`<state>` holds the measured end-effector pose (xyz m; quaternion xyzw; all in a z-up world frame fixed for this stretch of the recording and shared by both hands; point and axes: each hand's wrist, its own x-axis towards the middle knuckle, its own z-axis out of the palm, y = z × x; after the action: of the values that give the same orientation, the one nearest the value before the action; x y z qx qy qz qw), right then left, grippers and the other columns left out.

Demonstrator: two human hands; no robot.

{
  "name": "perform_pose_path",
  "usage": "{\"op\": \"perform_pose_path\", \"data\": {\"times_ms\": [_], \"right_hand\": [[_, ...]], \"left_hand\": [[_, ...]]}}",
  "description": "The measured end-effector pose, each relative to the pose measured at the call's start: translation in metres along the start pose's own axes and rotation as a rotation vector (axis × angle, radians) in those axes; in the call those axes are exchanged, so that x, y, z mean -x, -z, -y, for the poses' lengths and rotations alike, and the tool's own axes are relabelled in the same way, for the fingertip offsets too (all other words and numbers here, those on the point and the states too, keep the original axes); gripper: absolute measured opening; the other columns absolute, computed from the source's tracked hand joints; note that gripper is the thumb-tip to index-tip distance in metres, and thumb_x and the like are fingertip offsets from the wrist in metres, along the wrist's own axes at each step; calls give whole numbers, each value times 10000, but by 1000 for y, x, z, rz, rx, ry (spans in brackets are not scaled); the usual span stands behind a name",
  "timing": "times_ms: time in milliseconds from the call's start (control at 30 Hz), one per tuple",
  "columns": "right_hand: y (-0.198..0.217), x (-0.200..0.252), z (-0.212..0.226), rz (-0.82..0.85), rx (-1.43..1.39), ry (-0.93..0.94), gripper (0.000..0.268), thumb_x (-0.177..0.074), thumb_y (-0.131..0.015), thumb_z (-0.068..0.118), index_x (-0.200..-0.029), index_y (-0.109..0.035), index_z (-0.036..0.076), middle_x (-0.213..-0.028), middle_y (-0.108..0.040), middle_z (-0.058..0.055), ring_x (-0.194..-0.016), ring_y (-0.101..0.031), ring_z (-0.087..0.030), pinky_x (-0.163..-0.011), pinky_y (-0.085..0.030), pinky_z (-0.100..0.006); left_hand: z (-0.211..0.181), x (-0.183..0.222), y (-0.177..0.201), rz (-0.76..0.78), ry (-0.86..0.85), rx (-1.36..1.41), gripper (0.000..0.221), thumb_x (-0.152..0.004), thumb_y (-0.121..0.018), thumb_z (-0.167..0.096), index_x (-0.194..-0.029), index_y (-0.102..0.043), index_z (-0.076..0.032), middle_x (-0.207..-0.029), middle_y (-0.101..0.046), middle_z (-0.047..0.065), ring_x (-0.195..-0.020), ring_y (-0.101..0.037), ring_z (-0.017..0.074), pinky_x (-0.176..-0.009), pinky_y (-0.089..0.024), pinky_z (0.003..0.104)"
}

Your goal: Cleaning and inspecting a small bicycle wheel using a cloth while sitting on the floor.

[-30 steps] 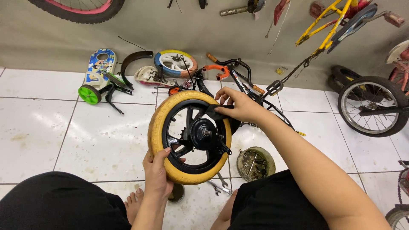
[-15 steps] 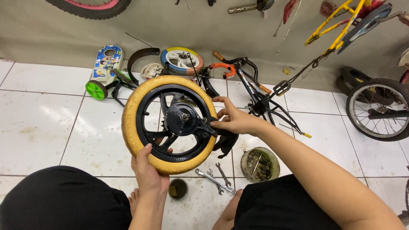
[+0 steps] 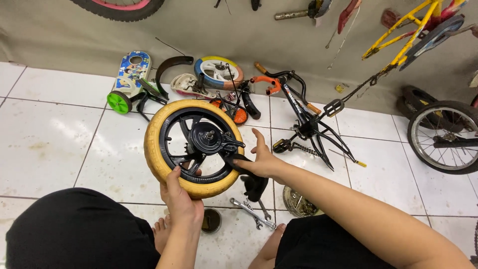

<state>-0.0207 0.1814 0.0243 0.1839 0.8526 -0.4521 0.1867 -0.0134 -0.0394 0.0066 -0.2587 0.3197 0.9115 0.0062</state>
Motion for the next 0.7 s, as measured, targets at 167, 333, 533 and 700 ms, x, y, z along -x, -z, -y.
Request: {"op": "perform_pose_path", "data": {"times_ms": [167,333,533,700], "right_hand": [[-2,7,15,96,-54,-112,1267,-751,-755,409,-1619,148,219,-1367,-500,-279,-1115,-651,-369,-814,-575,-413],[-17,9,9,133,-140,-116,1323,-717,-774,340,-1610,191,185,-1461,-533,-266,-1289,-626,-349,-1001,-561,-404],[-51,13,-4,51,-224,-83,1335,-661,-829,407,-1604,70,115,-1545,-400,-192,-1400,-509,-294,-1127,-466,-389],[-67,43,20,-67,-361,-66,1321,-752,-801,295,-1570,204,42,-1499,-459,-226,-1323,-598,-255,-1018,-546,-308]], "left_hand": [[3,0,-2,-31,19,22,363,-921,-578,-142,-1277,-552,-78,-1057,-677,74,-801,-654,190,-725,-530,269],[8,1,1,-21,36,10,391,-925,-570,-163,-1302,-535,-67,-1077,-671,88,-810,-647,198,-732,-520,282],[16,2,4,35,-27,36,305,-941,-620,-156,-1222,-601,-41,-1025,-681,90,-794,-653,181,-709,-536,267],[19,8,-2,75,-113,42,295,-967,-597,-145,-1238,-598,-28,-1035,-679,94,-841,-649,156,-739,-552,272]]}}
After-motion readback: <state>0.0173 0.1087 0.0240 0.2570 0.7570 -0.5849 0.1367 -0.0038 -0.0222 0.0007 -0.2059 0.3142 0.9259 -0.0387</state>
